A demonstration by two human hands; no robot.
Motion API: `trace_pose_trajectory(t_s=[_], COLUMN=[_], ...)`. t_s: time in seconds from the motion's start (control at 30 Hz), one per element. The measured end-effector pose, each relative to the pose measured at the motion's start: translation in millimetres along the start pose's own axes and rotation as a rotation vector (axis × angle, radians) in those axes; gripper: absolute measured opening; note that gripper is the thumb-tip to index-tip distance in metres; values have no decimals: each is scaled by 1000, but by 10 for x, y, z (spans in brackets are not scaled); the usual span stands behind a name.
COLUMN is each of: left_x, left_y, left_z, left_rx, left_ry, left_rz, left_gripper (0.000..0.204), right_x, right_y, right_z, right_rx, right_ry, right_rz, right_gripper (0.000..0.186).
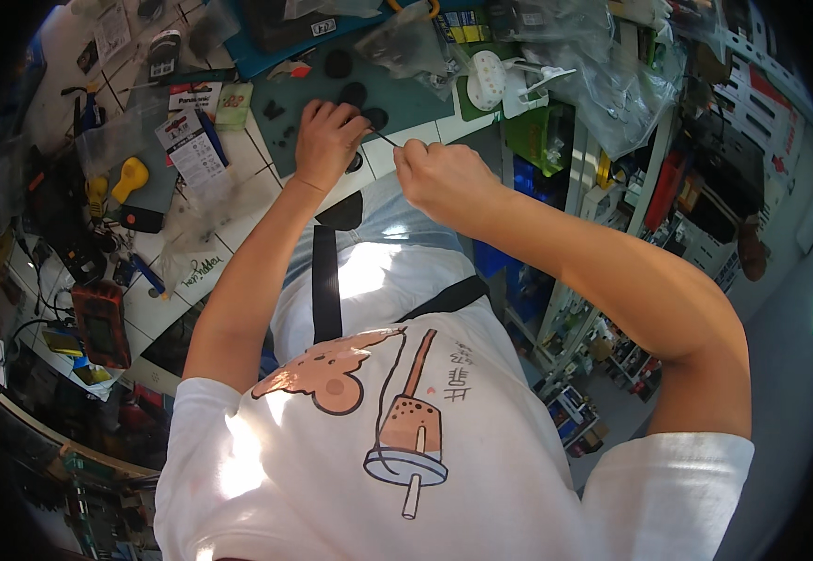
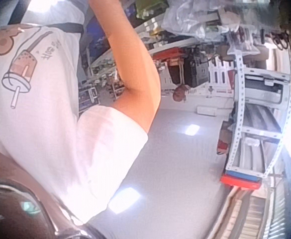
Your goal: The person uses a screwdriver to adjust a key held in a vise, then measures the key with a caliper. They select a blank key from a wall display and place it into a key-cutting machine, preparing to duplicate the key.
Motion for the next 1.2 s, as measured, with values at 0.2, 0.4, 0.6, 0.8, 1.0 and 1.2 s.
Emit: trace_pose_trajectory(t_s=[0.2, 0.4, 0.6, 0.8, 1.0, 1.2], left_x=[9, 11, 9, 12, -8, -6], left_y=[5, -10, 6, 13, -20, 6], left_z=[33, 27, 7, 42, 20, 26], left_rx=[-12, 4, -7, -16, 0, -12], left_ry=[4, -1, 19, 18, 26, 22], left_rz=[-21, -3, 12, -5, -8, -6], left_gripper=[14, 13, 12, 13, 11, 11], right_x=[377, -8, -14, 180, 127, -14], right_y=[221, 14, 24, 84, 118, -50], right_z=[-648, -438, 27, -464, -554, -43], right_rx=[1066, 482, -77, 653, 722, -38], right_ry=[-1265, -679, 43, -851, -860, 132], right_rz=[-131, -39, 22, -92, -9, 130], right_gripper=[20, 29, 32, 27, 27, 40])
Point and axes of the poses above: each hand's wrist, its own y-axis away from the middle knuckle, its own x-axis out of the palm, z = x × y, the point moved 9 cm from there along -y, towards the middle knuckle, and after that the axes turned 2 degrees about -x, right-handed, at the moved point
